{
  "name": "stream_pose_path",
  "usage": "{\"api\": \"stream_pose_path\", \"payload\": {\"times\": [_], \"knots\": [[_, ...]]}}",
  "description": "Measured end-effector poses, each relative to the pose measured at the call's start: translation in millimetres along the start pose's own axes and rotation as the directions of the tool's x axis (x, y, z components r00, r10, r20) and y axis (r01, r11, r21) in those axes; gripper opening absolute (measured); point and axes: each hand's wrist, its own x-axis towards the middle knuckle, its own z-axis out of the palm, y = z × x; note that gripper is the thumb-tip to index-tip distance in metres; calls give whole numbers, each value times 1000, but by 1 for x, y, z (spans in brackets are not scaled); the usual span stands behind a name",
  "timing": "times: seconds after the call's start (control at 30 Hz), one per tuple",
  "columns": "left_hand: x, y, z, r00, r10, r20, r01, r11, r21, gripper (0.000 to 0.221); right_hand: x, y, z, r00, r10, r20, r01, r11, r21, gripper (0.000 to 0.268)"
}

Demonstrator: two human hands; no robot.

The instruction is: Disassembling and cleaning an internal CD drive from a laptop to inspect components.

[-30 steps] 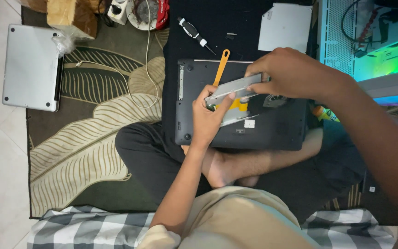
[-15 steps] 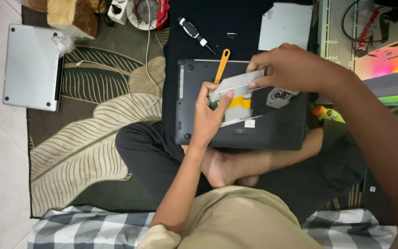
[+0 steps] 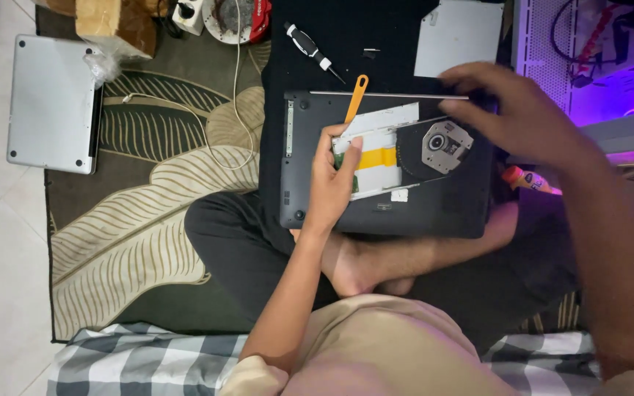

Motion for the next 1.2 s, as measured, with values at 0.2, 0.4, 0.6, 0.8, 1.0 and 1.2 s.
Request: {"api": "stream_pose_path", "payload": {"times": [0.2,0.4,0.6,0.8,1.0,1.2], "knots": [[-2,6,3,1000,-12,3,12,998,-55,18,-23,67,50,924,163,-345,-81,967,242,40],[-5,14,9,993,72,-96,-62,993,100,19,-49,68,81,883,141,-448,44,925,378,42],[-1,-3,6,986,97,-132,-77,986,151,28,-54,112,108,860,142,-491,190,803,565,39],[2,10,9,967,253,-11,-231,899,372,49,-53,102,118,853,119,-509,299,687,662,35],[18,31,0,926,313,210,-372,669,644,58,-52,103,117,852,86,-516,341,656,673,31],[33,42,5,887,192,420,-462,392,796,32,-51,97,117,847,82,-525,334,686,647,29]]}}
